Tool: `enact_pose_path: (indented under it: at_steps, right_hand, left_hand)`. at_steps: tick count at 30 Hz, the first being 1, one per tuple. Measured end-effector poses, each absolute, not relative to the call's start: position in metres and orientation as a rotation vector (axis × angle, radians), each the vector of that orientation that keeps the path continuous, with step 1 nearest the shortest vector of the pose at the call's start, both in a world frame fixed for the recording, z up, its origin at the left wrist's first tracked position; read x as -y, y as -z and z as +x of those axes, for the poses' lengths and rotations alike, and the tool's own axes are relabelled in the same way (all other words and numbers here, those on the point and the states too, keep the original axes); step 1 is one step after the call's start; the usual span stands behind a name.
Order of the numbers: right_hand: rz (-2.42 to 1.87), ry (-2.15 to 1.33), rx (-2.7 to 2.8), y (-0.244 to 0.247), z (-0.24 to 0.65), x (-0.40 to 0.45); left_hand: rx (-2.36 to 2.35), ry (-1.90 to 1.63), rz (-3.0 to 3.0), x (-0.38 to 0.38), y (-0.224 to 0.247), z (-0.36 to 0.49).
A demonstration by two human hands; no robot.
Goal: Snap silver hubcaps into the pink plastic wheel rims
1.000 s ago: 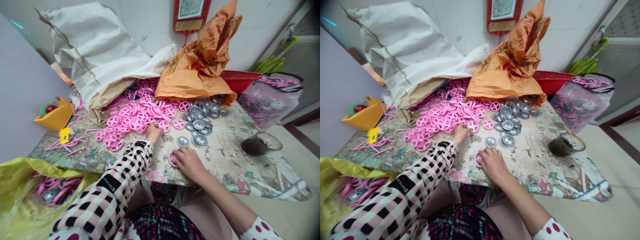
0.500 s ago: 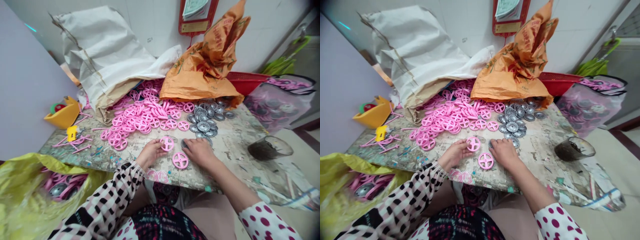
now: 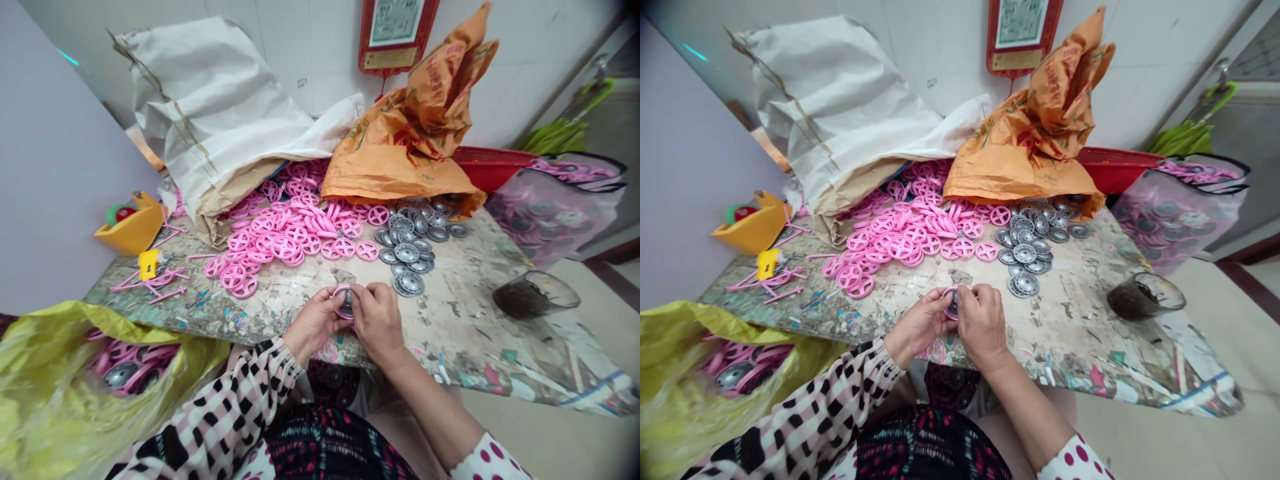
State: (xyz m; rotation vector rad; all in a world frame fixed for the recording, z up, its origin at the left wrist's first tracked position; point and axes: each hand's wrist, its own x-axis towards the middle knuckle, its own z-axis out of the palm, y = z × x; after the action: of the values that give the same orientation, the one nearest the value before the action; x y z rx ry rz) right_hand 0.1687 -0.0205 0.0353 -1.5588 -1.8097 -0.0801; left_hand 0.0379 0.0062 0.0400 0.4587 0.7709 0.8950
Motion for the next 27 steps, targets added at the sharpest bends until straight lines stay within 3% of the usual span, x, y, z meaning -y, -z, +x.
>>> enact_pose_path:
  at_steps: [9,18,22,27]
  right_hand:
    - [-1.407,-0.795,1.613,-0.056,0.186,0.026]
    - [-1.475,-0.949,1.397,-0.025,0.178,0.032]
    - [-1.429,-0.975,1.751,-0.025,0.177,0.055]
    - [-1.477,-0.755,2.167,-0.024,0.175,0.071]
  left_hand:
    - [-0.787,-0.883,0.617,0.003,-0.052,0.036]
    - [-0.938,-0.821,0.92,0.006,-0.038,0.033]
    - [-1.034,-0.736,1.297,-0.004,-0.034,0.007]
    - [-1.291,-0.818,1.6,-0.003,-0.015,-0.012]
